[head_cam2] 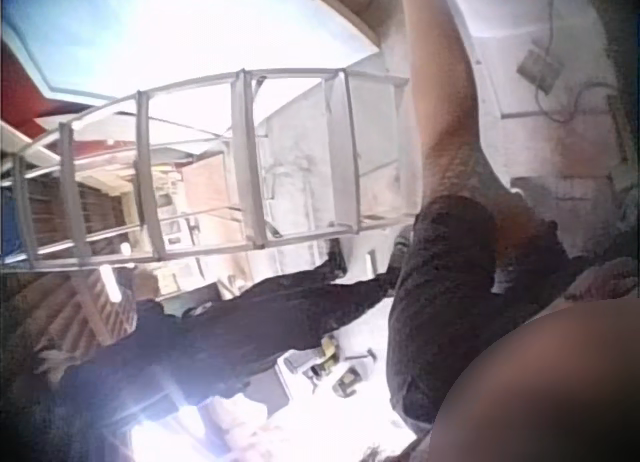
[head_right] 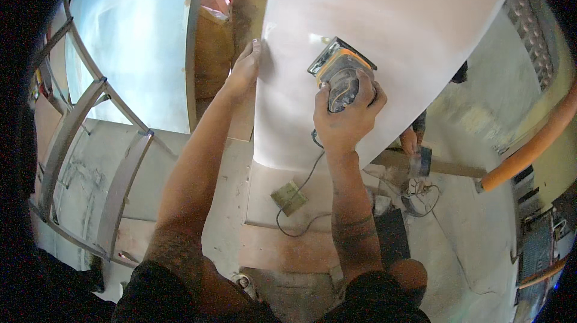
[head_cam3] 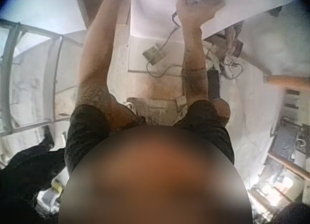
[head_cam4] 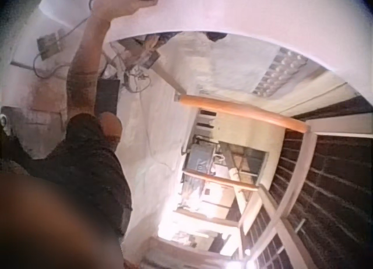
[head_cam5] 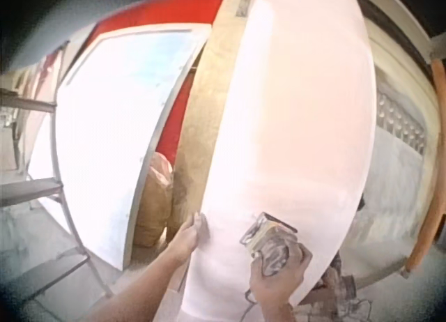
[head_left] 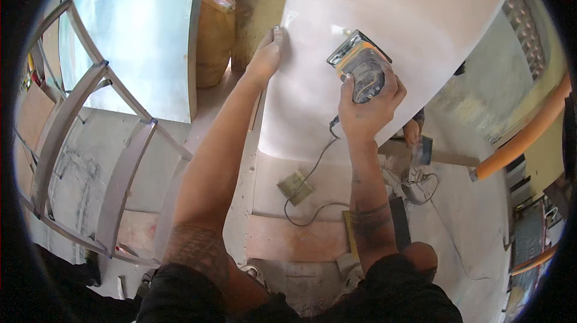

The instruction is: The recorder uses an orbital electric sander and manual sandpaper to smooth a curved white surface, likely a wall or column.

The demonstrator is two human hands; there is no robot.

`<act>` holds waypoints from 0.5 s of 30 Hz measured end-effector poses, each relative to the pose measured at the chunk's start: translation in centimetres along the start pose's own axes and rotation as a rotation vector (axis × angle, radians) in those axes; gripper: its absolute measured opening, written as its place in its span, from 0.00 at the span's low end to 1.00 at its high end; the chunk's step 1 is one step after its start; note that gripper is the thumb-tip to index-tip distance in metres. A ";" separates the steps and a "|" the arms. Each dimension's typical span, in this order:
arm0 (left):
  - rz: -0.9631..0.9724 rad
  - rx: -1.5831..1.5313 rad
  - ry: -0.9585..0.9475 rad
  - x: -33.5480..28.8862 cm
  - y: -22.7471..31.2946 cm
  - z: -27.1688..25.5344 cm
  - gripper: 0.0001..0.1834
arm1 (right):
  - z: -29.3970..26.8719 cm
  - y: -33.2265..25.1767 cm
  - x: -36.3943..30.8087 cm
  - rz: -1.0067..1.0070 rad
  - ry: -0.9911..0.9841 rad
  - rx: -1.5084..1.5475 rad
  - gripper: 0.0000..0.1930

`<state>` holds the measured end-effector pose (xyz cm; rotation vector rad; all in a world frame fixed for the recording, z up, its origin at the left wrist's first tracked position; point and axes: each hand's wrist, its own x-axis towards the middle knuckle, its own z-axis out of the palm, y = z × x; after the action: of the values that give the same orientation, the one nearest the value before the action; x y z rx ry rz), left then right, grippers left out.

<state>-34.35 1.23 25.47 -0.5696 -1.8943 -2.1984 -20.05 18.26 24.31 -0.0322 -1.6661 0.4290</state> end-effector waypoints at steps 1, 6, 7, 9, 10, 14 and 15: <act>-0.059 -0.024 -0.020 -0.3 0.3 0.1 0.33 | 0.3 -0.6 0.1 -0.043 -0.016 -0.028 0.35; -0.179 -0.090 -0.135 0.7 -0.2 -1.5 0.42 | 1.8 -3.6 1.0 -0.225 -0.111 -0.086 0.34; -0.181 -0.116 -0.097 0.5 -0.1 -1.2 0.42 | 2.1 -4.4 1.2 -0.245 -0.162 -0.125 0.33; -0.128 -0.292 -0.089 0.3 -0.4 -1.4 0.43 | 2.8 -6.6 1.1 -0.268 -0.216 -0.158 0.32; -0.075 -0.457 -0.086 0.2 -0.6 -1.4 0.43 | 3.5 -7.7 1.2 -0.280 -0.243 -0.148 0.32; -0.270 -0.740 0.427 -0.6 0.5 0.4 0.37 | 5.9 -10.6 2.1 -0.399 -0.348 -0.171 0.31; -0.195 -0.910 0.365 -0.3 -0.2 -0.8 0.32 | 6.3 -11.6 2.4 -0.396 -0.345 -0.169 0.31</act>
<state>-34.27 0.43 25.11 -0.0591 -0.7320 -2.9733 -23.84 6.47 29.58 0.2553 -1.9884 -0.0105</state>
